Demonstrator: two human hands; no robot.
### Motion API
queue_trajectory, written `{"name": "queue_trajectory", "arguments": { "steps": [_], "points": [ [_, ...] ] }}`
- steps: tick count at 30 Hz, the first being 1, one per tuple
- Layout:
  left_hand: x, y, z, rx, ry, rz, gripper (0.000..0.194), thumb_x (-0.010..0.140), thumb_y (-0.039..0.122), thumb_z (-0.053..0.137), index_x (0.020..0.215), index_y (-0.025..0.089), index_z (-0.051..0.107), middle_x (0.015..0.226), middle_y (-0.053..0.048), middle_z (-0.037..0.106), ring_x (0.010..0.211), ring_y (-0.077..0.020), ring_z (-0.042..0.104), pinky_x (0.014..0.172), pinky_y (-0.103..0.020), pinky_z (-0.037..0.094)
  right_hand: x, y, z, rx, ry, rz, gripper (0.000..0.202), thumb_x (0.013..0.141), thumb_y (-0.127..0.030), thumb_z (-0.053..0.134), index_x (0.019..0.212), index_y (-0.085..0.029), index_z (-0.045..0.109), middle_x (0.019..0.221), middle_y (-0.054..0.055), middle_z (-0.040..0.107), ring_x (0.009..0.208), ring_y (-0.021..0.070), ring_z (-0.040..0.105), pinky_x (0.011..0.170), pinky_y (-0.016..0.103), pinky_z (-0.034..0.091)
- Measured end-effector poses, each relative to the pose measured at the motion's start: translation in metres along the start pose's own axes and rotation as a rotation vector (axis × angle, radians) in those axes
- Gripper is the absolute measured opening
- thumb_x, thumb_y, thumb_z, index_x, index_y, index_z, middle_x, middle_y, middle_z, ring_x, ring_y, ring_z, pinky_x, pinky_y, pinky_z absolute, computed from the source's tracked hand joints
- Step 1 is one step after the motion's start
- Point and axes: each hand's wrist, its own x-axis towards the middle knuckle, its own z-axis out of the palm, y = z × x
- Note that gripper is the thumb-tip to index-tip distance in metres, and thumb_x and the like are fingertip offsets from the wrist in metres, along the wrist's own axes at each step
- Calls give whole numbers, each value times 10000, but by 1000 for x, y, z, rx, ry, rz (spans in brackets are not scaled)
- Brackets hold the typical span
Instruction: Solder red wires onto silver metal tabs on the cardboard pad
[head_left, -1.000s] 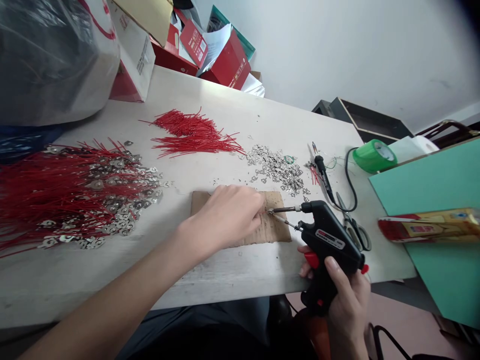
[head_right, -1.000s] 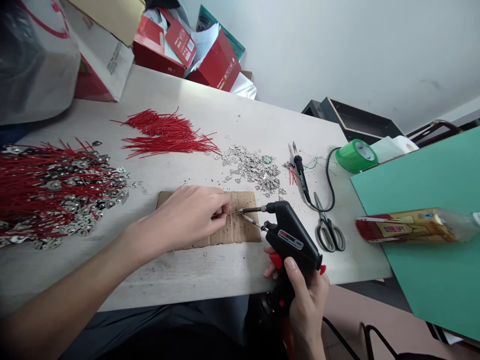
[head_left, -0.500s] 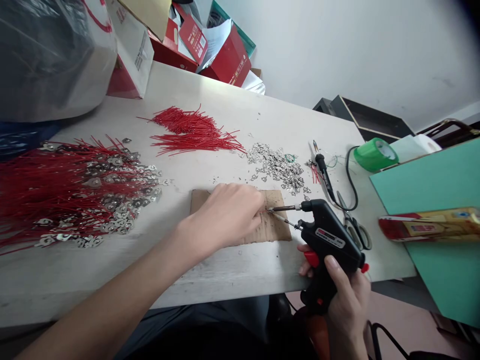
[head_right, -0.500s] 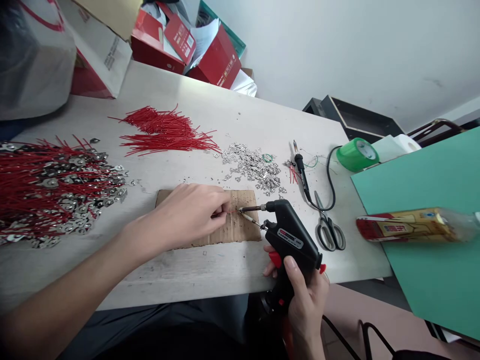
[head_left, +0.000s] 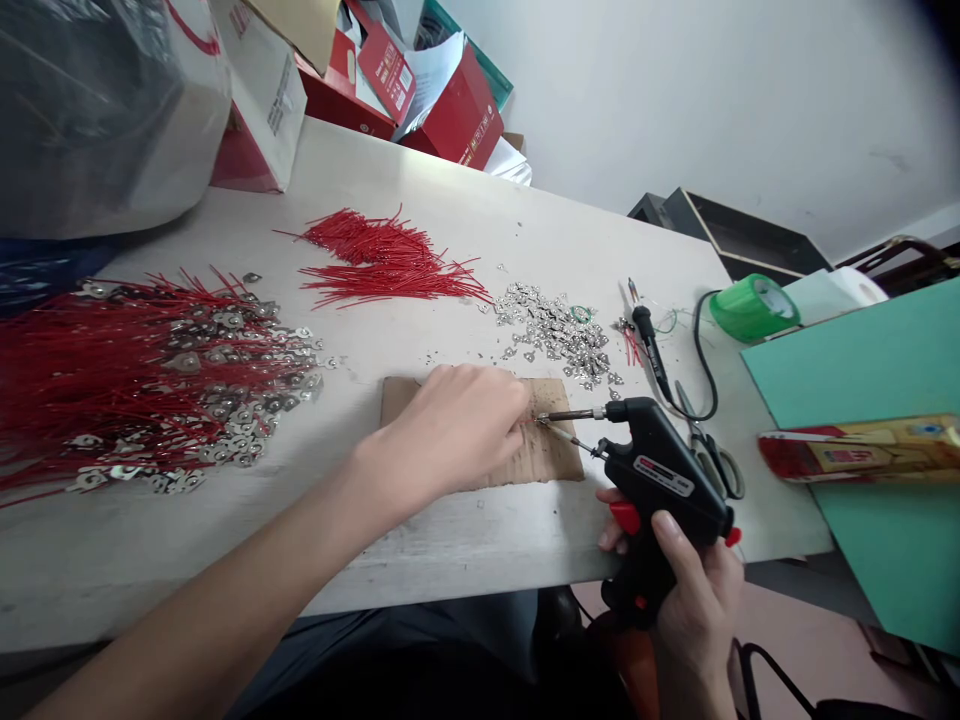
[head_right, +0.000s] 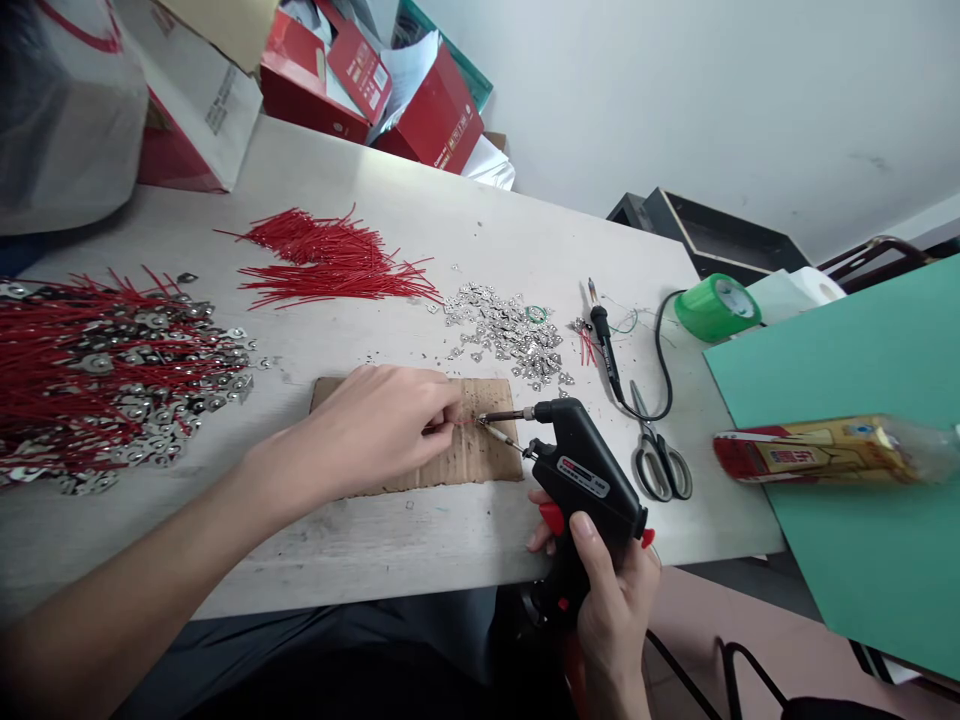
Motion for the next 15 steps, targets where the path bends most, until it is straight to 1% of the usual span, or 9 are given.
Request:
{"name": "queue_trajectory", "arguments": {
  "steps": [6, 9, 11, 15],
  "points": [
    [0, 0, 0, -9, 0, 0, 173, 895, 167, 554, 806, 195, 700, 782, -36, 709, 639, -169, 564, 551, -319, 243, 1, 3, 0, 2, -2, 8, 325, 936, -422, 739, 1038, -129, 839, 820, 126, 774, 643, 249, 688, 508, 338, 496],
    [0, 0, -1, -7, -5, -7, 170, 896, 168, 558, 803, 193, 698, 773, -39, 706, 634, -168, 564, 552, -314, 245, 1, 2, 1, 23, 5, -8, 293, 938, -399, 737, 1001, -128, 830, 881, 137, 783, 644, 245, 696, 496, 332, 484],
    [0, 0, -1, -6, -3, -4, 171, 894, 166, 556, 802, 195, 698, 767, -38, 701, 637, -171, 568, 553, -313, 250, 0, 0, 3, 50, 14, -19, 266, 938, -386, 740, 968, -134, 822, 880, 137, 781, 638, 244, 696, 487, 330, 485],
    [0, 0, 1, -3, 3, 4, 177, 887, 162, 551, 792, 197, 696, 767, -34, 697, 631, -171, 568, 548, -321, 256, -1, -2, 4, 72, 6, -26, 252, 946, -372, 731, 962, -136, 819, 851, 133, 775, 626, 234, 688, 484, 323, 485]
  ]
}}
